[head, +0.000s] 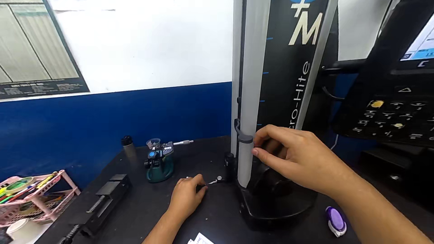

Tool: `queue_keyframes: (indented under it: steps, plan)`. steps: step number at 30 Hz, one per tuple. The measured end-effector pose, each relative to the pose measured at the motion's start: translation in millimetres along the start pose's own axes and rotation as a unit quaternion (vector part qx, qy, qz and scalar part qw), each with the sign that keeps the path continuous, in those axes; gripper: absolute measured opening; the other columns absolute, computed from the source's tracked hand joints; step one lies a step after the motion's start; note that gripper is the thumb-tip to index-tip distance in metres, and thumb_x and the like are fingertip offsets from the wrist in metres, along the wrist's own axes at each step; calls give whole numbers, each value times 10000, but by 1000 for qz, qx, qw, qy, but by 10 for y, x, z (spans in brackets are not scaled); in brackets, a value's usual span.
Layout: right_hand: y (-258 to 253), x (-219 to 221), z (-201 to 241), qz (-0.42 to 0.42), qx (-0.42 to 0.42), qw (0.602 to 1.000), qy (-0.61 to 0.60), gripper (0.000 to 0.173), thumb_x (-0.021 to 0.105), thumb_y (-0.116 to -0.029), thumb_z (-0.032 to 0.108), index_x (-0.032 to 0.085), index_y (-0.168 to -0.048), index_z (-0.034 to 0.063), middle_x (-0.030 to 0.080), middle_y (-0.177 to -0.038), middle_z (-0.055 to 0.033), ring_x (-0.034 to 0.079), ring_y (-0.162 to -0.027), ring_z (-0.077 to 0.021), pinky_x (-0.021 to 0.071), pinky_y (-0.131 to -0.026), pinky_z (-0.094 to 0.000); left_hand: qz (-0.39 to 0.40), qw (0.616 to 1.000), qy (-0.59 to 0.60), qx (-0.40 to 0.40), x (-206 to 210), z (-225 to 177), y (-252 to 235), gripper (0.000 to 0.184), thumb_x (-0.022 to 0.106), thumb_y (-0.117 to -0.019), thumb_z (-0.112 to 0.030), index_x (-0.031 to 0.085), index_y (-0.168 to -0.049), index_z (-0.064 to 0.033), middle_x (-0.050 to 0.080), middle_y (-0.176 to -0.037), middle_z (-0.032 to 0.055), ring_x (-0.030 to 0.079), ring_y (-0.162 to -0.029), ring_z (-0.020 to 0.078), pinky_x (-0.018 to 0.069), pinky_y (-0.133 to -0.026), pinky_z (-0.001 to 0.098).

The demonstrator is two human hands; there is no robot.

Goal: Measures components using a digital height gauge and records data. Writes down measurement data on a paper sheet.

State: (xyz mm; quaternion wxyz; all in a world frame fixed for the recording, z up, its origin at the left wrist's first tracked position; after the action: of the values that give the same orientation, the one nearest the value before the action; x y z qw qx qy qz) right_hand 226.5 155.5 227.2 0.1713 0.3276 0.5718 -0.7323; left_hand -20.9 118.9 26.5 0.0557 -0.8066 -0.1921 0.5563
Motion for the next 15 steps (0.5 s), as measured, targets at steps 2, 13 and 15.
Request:
queue_keyframes:
  steps: [2,13,15]
  plan:
    - [-5,45,5,4,6,1000,-2,228,620,-960,440,661,-1102,266,673,-933,152,645,-699,18,571,-554,-212,7,1000,10,-2,1,14,-1,264,595,-986,-310,728,-1116,-123,754,-1087,22,689,-1097,188,467,-1072,457]
    - [-23,57,79,-38,-10,999,4,261,561,-1010,454,672,-1138,254,666,-906,147,633,-710,21,539,-550,-189,-5,1000,26,9,3,-2,-23,240,585,-987,-254,738,-1126,-132,750,-1165,4,684,-1143,180,498,-1056,445]
    - [-22,55,80,-48,-15,999,7,246,554,-1020,437,678,-1107,243,649,-869,142,612,-685,22,521,-536,-183,3,999,36,-3,9,15,-27,242,587,-988,-263,734,-1126,-129,752,-1138,16,691,-1115,183,516,-1027,440]
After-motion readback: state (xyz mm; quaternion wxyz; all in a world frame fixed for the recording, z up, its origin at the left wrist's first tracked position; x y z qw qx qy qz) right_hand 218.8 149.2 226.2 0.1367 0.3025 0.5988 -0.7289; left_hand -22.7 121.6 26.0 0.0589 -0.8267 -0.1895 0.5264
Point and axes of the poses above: each hand's wrist, its own y-axis away from the middle knuckle, its own x-axis out of the palm, z = x × y, the point moved 10 cm from there along -y, towards the middle knuckle
